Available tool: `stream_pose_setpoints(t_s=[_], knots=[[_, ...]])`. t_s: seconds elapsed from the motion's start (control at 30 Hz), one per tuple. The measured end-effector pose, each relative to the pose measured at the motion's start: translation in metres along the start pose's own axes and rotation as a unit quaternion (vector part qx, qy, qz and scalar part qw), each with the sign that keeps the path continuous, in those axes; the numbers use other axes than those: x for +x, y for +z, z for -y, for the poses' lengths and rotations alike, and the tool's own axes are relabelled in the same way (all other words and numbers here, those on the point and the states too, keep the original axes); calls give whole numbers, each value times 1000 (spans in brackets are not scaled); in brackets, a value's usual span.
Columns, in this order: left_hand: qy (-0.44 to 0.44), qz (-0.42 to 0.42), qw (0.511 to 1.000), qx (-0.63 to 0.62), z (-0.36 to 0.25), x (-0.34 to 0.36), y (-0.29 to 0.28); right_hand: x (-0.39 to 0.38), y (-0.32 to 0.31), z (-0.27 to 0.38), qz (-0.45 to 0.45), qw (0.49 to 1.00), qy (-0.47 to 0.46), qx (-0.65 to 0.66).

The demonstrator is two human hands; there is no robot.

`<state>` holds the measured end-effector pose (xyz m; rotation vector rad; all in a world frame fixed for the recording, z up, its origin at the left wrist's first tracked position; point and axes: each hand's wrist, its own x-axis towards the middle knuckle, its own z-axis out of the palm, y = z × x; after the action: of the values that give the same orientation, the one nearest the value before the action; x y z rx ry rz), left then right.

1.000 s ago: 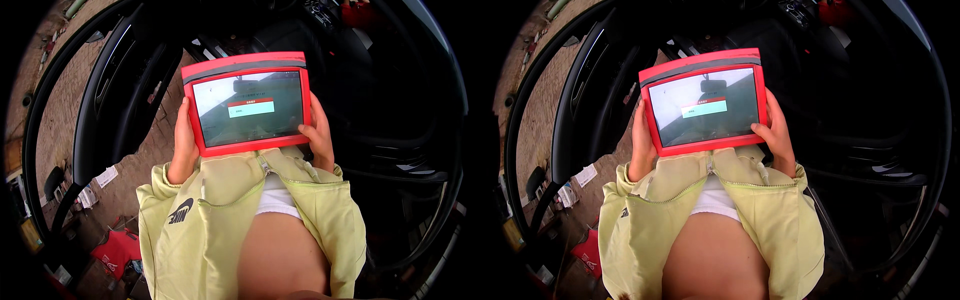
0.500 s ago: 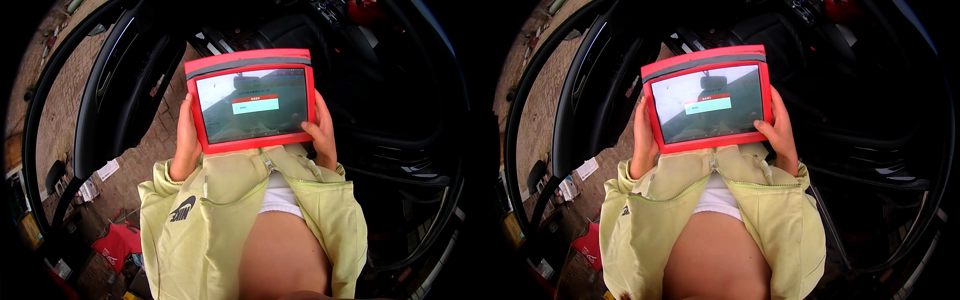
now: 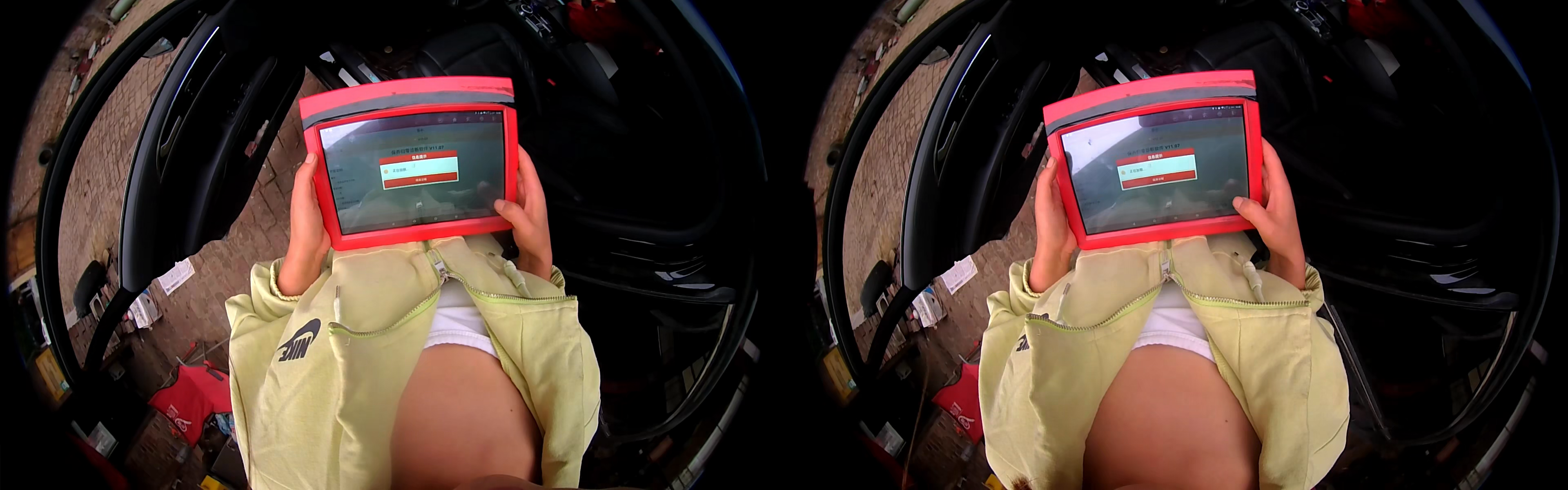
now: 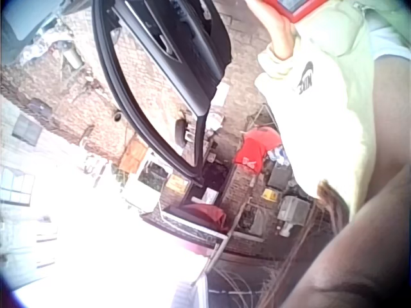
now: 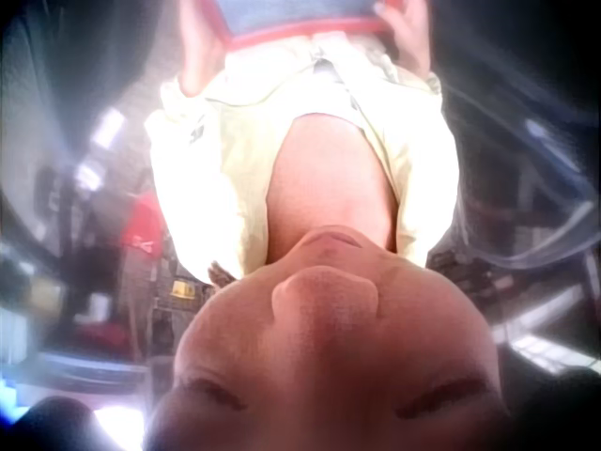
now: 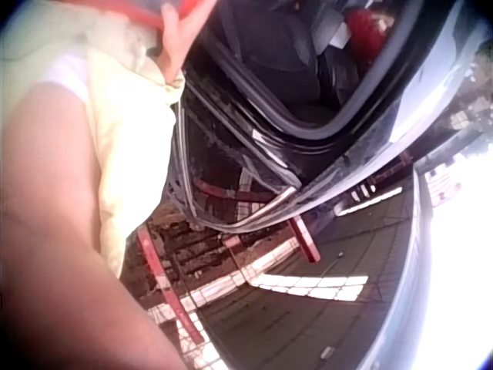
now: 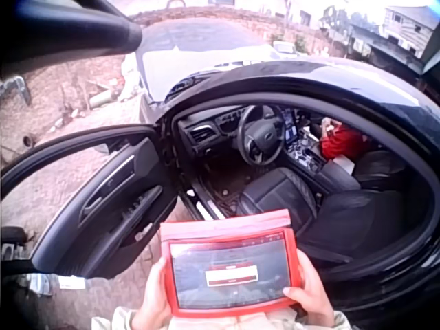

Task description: The person picks up a red diagnostic tablet and walks to a black car. They open the driver's door, connect the tablet to the OBD port under the dashboard, and then interact with the tablet's touchscreen to run a diagnostic scan.

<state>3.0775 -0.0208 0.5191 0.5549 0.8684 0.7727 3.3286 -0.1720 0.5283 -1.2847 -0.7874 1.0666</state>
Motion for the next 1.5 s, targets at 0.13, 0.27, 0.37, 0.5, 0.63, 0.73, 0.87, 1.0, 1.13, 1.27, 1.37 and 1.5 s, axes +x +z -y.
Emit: stream_pose_setpoints(t_s=[0.13,0.27,0.37,0.5,0.63,0.73,0.87,1.0,1.13,1.27,1.37,1.5], knots=[[9,14,1000,4,0,-1,-1,1,0,2,6,1000,-2,-1],[9,20,1000,-6,-1,-5,2,1,-1,2,7,1000,2,0],[3,19,1000,-7,-2,-5,2,0,-1,3,2,1000,9,-1],[8,25,1000,-7,-1,-3,1,0,-2,1,1,1000,1,3],[12,24,1000,-9,1,-3,0,0,-2,2,1,1000,1,6],[18,17,1000,-3,2,-3,0,0,-1,3,2,1000,1,5],[35,23,999,10,2,-5,0,1,-2,2,7,1000,-12,-11],[51,37,998,18,2,-8,0,3,0,4,5,1000,-3,6],[58,44,997,27,2,-8,-3,4,1,3,1,1000,-6,12],[54,51,997,21,5,-6,-7,5,-1,4,-2,1000,3,14],[58,63,996,20,3,-6,-6,5,-1,3,-7,1000,-4,10],[58,64,996,24,3,-5,-5,6,-2,2,-8,1000,-13,0]])
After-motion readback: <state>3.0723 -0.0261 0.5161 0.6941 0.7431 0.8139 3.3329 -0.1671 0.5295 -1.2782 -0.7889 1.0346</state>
